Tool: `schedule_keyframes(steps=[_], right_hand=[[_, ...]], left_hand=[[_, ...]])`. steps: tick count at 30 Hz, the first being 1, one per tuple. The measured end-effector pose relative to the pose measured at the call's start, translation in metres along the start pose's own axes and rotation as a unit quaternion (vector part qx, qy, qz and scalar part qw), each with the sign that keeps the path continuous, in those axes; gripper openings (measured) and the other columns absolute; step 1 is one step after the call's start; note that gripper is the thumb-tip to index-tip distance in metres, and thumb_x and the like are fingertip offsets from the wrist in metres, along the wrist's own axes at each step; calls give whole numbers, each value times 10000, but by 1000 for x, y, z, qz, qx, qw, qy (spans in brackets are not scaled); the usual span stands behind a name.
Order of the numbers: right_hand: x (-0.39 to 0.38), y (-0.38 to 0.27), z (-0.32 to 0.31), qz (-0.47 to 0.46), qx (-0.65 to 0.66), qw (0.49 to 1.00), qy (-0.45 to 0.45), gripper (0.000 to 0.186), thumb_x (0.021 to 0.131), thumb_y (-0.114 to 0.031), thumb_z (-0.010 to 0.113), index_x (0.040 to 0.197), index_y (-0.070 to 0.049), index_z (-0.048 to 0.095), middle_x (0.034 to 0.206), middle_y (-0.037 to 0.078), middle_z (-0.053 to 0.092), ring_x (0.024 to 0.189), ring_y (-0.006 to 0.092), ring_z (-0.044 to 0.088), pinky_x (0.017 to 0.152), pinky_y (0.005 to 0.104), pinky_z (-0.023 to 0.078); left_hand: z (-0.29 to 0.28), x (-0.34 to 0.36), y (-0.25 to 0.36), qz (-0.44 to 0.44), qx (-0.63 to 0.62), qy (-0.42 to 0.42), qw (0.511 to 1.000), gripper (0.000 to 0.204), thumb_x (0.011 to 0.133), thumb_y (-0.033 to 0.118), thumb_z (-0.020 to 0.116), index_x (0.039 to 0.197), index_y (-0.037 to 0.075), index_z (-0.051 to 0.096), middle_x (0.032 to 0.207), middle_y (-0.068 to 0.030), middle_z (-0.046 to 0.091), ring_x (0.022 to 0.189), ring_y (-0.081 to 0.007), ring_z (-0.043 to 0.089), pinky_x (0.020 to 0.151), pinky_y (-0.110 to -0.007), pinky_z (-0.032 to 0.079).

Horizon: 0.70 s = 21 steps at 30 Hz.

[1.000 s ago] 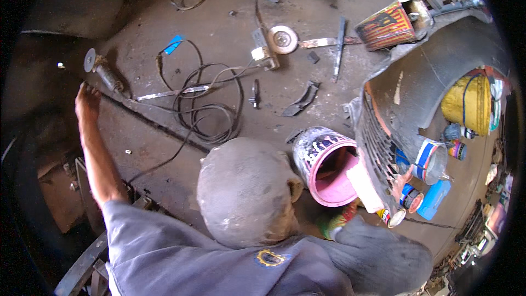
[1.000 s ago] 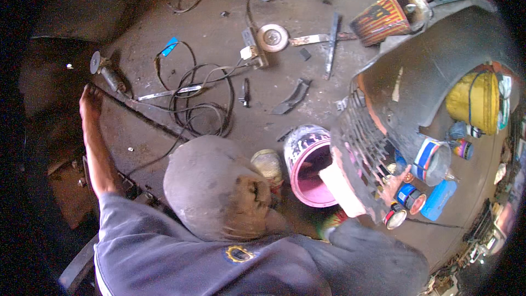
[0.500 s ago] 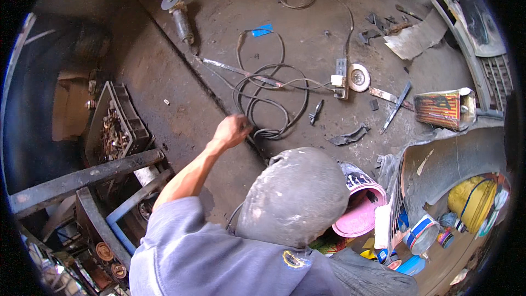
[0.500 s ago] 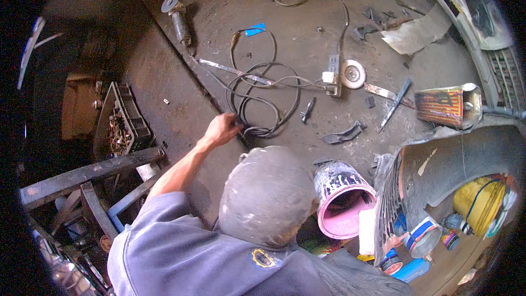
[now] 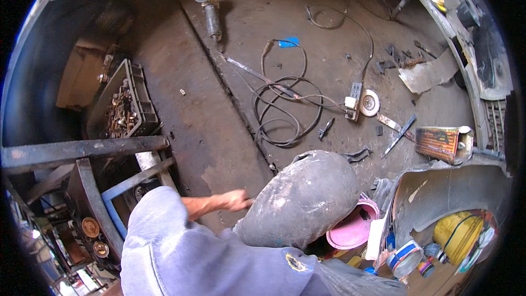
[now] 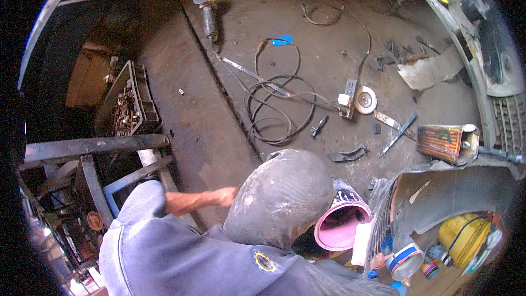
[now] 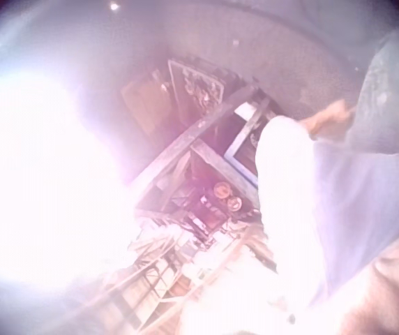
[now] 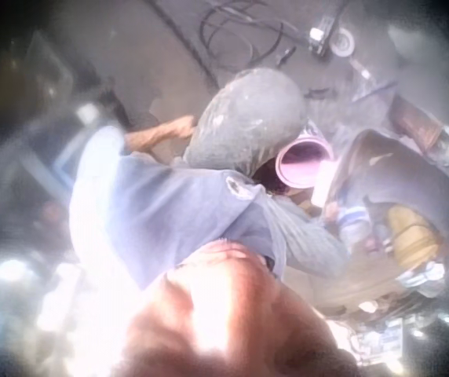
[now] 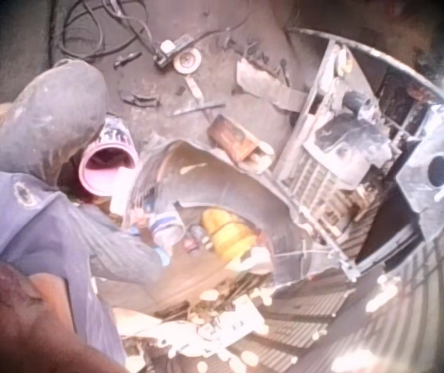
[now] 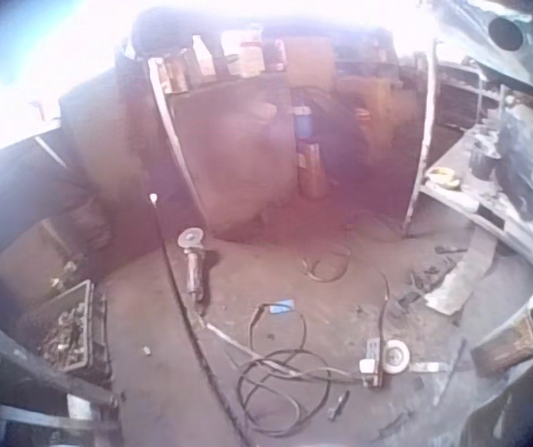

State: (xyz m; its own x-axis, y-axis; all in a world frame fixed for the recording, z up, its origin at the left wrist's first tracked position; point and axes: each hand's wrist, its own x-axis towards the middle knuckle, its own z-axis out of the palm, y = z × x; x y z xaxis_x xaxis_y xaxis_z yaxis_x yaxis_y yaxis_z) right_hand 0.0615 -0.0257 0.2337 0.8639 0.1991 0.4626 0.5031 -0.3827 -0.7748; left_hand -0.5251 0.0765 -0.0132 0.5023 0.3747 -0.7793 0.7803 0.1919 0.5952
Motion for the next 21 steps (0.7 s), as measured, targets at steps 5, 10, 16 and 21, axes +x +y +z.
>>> schedule_keyframes(steps=[5, 10, 16, 21], right_hand=[[-2, 2, 16, -2, 10, 1000, -13, 410, 952, -178, 547, 1334, -30, 527, 1232, 109, 627, 958, 181, 615, 862, 318, 502], [-1, 1, 16, -16, 13, 1000, -12, 404, 959, -180, 539, 1334, -30, 528, 1231, 108, 626, 962, 183, 614, 862, 321, 501], [6, 18, -9, -7, 31, 999, 22, 396, 966, -182, 529, 1333, -31, 530, 1230, 108, 626, 966, 185, 613, 861, 325, 501], [11, 16, -41, -16, 44, 996, 77, 391, 973, -184, 521, 1332, -31, 531, 1229, 107, 625, 969, 187, 613, 861, 328, 501]], left_hand=[[94, -81, -109, -91, 83, -137, 983, 394, 879, 388, 598, 906, 10, 707, 951, -202, 703, 837, -351, 669, 758, -479, 536], [32, -45, -145, -91, 135, -234, 959, 307, 806, 354, 706, 929, 75, 735, 941, -105, 714, 882, -270, 665, 776, -409, 544], [-303, 83, 30, 29, 309, 533, 787, 213, 775, 113, 558, 928, 88, 704, 851, -141, 658, 844, -342, 652, 741, -458, 544], [-333, 161, 46, 9, 308, 424, 851, 537, 790, 5, 542, 1311, 135, 542, 1354, -138, 533, 1222, -347, 543, 967, -426, 497]])
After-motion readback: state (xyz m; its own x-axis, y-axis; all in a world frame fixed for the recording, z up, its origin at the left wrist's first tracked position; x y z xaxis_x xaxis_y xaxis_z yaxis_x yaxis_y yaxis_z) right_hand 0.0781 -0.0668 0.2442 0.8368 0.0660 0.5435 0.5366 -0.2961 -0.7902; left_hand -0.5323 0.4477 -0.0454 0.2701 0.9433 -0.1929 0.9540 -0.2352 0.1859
